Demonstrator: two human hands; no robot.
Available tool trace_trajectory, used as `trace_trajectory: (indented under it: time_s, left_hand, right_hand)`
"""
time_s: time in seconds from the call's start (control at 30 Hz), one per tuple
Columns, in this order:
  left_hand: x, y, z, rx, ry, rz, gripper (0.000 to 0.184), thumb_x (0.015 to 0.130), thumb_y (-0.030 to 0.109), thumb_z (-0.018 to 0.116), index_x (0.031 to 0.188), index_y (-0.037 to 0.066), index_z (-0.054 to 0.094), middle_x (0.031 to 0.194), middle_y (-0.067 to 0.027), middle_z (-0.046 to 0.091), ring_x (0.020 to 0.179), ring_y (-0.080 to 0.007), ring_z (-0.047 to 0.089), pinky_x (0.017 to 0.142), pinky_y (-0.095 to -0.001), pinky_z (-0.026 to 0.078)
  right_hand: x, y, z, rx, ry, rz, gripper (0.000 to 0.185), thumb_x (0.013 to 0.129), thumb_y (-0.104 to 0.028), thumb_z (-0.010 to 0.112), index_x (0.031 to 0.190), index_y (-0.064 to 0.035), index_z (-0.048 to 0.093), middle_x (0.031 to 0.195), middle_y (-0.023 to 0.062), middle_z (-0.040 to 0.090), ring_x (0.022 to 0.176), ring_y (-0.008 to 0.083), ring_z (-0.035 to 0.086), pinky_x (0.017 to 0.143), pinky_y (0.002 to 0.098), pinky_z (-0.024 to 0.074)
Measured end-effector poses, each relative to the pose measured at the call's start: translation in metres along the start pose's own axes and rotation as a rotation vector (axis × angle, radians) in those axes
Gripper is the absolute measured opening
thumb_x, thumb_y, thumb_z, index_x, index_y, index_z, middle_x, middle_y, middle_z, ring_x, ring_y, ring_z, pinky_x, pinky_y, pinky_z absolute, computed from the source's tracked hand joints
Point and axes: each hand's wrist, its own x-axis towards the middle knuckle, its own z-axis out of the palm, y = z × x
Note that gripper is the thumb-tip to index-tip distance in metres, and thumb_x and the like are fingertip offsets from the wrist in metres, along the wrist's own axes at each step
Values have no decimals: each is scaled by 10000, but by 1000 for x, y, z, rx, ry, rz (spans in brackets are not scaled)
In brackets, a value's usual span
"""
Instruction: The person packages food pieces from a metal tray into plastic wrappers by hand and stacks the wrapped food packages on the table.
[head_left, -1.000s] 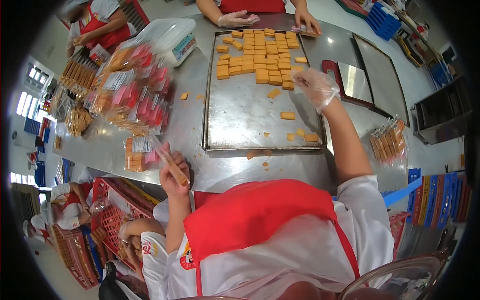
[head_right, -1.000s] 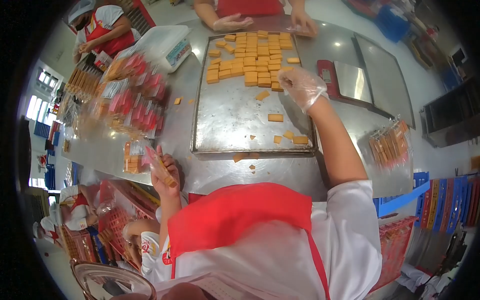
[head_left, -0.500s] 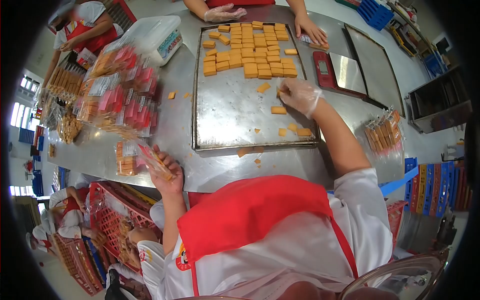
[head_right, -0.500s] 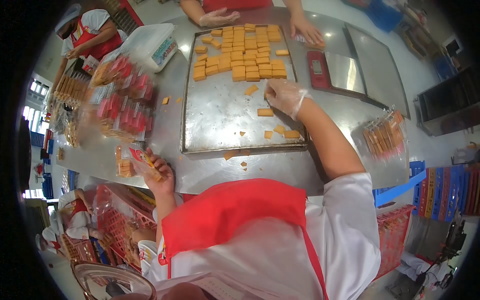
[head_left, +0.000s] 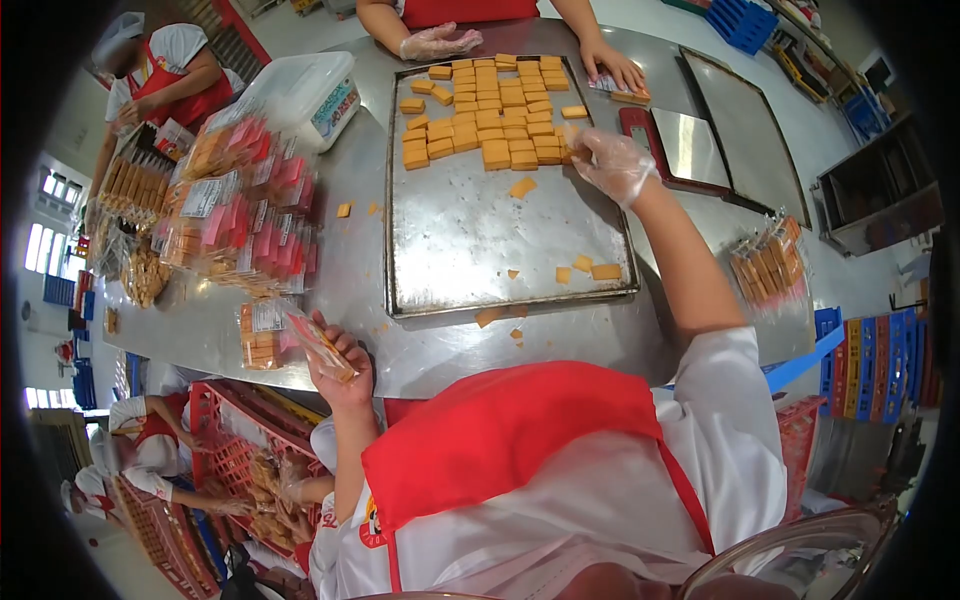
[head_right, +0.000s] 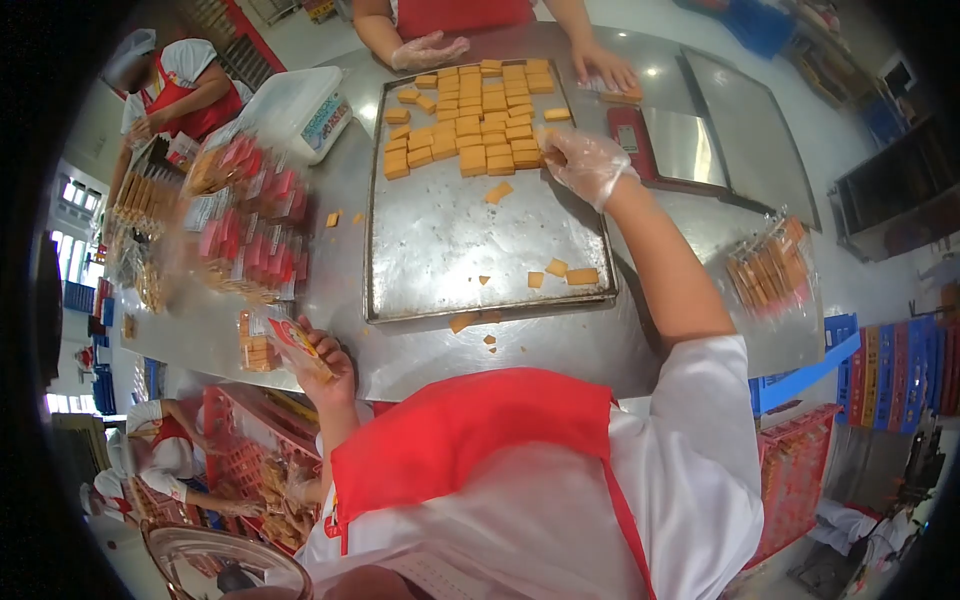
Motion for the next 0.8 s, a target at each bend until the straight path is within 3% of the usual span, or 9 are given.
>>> trace_trajectory:
  time_s: [0.17,0.27,0.37,0.43,0.57,0.63,0.73,0.8]
  left_hand:
    - [-1,2,-5,-1,-25,21,435,884,393,417,1241,145,430,909,-47,522,747,-166,477,588,-262,429]
    - [-3,1,-2,-25,-73,8,407,894,359,405,1251,165,423,920,-50,523,750,-169,477,605,-266,429]
    - [-1,1,-1,-42,0,8,456,861,289,497,1289,203,367,884,-40,496,718,-161,466,575,-257,427]
    - [-1,1,-7,-28,-36,4,477,853,305,506,1295,203,358,950,-49,515,748,-169,481,603,-266,438]
    - [0,-1,-2,29,46,-22,523,843,340,511,1308,181,335,1123,-73,516,848,-194,511,691,-307,463]
    - [-1,-4,7,-7,82,-44,538,849,357,498,1307,131,330,1064,-80,485,880,-200,495,718,-320,454]
    - [0,-2,2,-40,13,-70,551,853,357,497,1310,104,319,1042,-91,468,912,-206,487,738,-335,452]
    - [-2,-1,-3,-39,-28,-82,548,856,349,494,1312,103,313,1049,-95,465,914,-207,487,737,-339,456]
  right_hand:
    - [1,-8,3,-24,-111,13,149,767,-150,564,877,-72,501,842,129,568,809,316,546,689,366,433]
    - [-5,-4,6,-1,-179,20,190,779,-154,560,938,-83,484,874,143,567,853,323,543,721,383,432]
    - [-11,-2,9,-125,-192,37,219,791,-186,549,978,-101,474,886,141,575,873,321,545,739,397,439]
    - [-16,-10,9,-195,-227,109,234,801,-212,539,1001,-114,467,903,137,582,876,320,551,743,405,444]
    - [-29,-20,4,-275,-145,89,256,797,-244,534,1012,-126,463,887,127,597,844,324,569,722,413,453]
    - [-28,-20,-1,-293,-166,171,272,790,-252,541,1019,-130,459,872,120,604,824,325,575,707,418,452]
    - [-15,2,5,-36,102,203,344,738,-279,626,1029,-157,488,811,124,585,758,313,572,651,399,452]
    - [-2,-1,-2,-82,215,111,286,746,-239,607,1000,-152,505,833,117,589,790,306,570,679,392,452]
